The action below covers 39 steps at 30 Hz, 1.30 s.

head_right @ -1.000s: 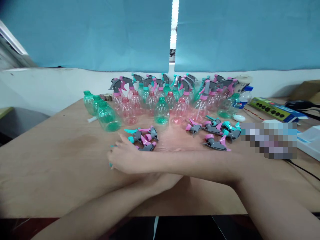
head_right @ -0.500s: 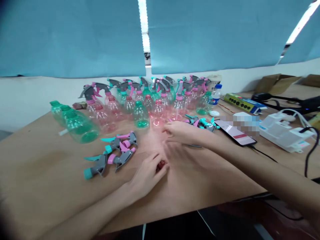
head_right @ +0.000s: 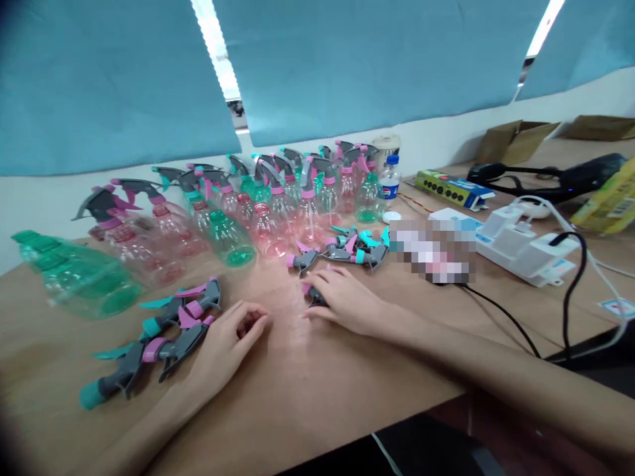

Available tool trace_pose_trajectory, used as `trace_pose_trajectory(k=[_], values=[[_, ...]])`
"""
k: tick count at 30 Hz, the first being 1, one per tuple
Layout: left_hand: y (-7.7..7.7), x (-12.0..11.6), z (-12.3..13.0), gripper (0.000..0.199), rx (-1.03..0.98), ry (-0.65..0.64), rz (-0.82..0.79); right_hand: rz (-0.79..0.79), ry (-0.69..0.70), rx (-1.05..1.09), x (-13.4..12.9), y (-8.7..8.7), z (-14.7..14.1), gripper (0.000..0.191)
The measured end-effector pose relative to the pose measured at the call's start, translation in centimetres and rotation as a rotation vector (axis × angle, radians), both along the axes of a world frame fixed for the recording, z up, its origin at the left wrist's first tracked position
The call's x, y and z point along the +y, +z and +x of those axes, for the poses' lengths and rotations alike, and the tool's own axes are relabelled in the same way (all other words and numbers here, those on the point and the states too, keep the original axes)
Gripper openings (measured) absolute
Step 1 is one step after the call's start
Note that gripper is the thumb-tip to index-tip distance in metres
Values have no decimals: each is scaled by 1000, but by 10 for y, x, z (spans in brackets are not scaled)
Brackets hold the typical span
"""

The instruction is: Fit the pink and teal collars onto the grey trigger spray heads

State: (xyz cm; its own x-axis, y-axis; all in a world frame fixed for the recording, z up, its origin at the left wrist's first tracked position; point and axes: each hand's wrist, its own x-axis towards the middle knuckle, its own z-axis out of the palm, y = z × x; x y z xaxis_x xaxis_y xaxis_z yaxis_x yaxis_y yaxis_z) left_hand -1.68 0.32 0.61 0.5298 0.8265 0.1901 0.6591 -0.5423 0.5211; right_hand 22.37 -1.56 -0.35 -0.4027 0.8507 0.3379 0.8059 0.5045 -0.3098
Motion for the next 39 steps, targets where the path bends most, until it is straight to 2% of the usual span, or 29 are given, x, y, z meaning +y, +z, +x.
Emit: trace_pose_trajectory(k=[4, 8, 11, 15, 18, 22, 27, 30, 39], values=[[-1, 2, 4, 14, 38, -3, 17, 49, 121, 168, 2, -5, -13, 43], [-5, 4, 8, 12, 58, -45, 23, 139, 49, 180, -2, -8, -20, 46], [-6, 5, 11, 12, 66, -71, 27, 105, -22, 83, -5, -8, -24, 48], [-7, 8, 19, 10, 63, -87, 26, 56, -72, 39, -1, -11, -26, 31], [-9, 10, 22, 9, 16, -119, 11, 48, -42, 133, 4, -15, -25, 24], [-9, 10, 21, 10, -60, -117, 5, 110, 45, 305, 3, -14, -21, 28], [-4, 5, 17, 10, -196, -58, 49, 127, 4, 401, -6, -9, -23, 29], [-5, 1, 16, 10, -249, -93, 91, 75, -19, 437, -8, -12, -23, 29], [-9, -1, 13, 27, -159, -209, 112, 64, -74, 414, -7, -10, -21, 24]])
